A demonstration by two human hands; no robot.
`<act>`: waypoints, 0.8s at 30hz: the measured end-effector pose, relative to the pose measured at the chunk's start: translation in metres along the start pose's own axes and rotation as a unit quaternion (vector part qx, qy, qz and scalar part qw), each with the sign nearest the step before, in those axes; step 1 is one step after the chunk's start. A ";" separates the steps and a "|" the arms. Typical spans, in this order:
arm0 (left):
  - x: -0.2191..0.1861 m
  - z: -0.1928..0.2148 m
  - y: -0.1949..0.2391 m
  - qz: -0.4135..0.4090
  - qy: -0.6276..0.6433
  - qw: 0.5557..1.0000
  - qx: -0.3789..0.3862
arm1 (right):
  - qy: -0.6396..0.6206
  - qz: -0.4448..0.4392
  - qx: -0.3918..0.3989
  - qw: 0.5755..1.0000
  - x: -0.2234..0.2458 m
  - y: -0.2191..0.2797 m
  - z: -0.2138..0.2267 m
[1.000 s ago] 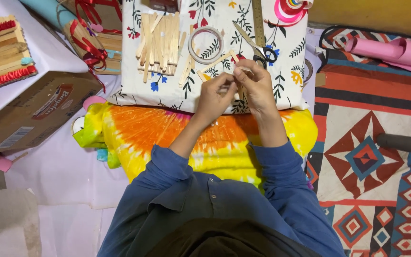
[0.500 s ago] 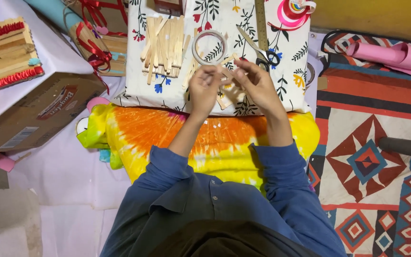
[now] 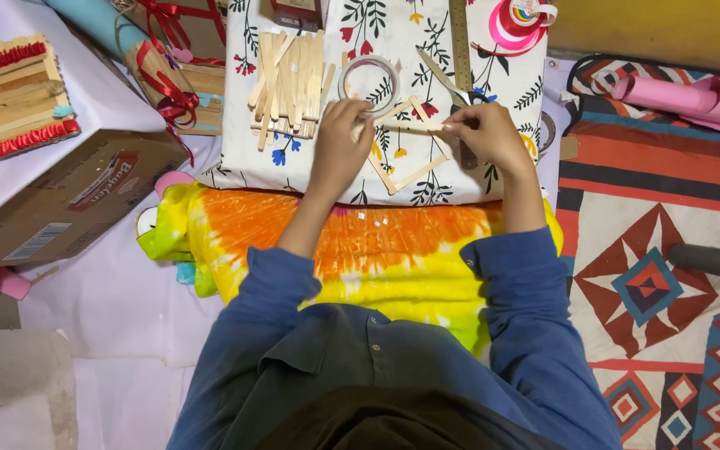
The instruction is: The person assembles a small square frame using wooden sticks and clear tape. They cut pieces of tape with scissors, wrap them around the corners of the sticks to join them, and press the joints to secure them. The process is repeated for each corner of the frame.
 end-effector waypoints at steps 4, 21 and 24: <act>-0.011 -0.031 -0.029 -0.104 -0.158 0.980 0.061 | -0.010 -0.007 0.039 0.999 0.019 -0.003 -0.011; -0.031 -0.026 -0.010 -0.049 0.000 0.988 0.145 | -0.094 0.273 -0.121 0.950 0.092 0.012 -0.010; -0.054 -0.014 -0.005 -0.063 0.030 0.991 0.114 | -0.110 0.285 -0.140 0.942 0.098 0.019 -0.009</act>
Point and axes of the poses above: each hand's wrist, its own y-axis away from the middle knuckle, its own z-axis out of the back of the hand, x = y × z, the point moved 9 cm from there along -y, towards the middle knuckle, and after that the axes turned 5 degrees about -y, right-handed, at the moved point
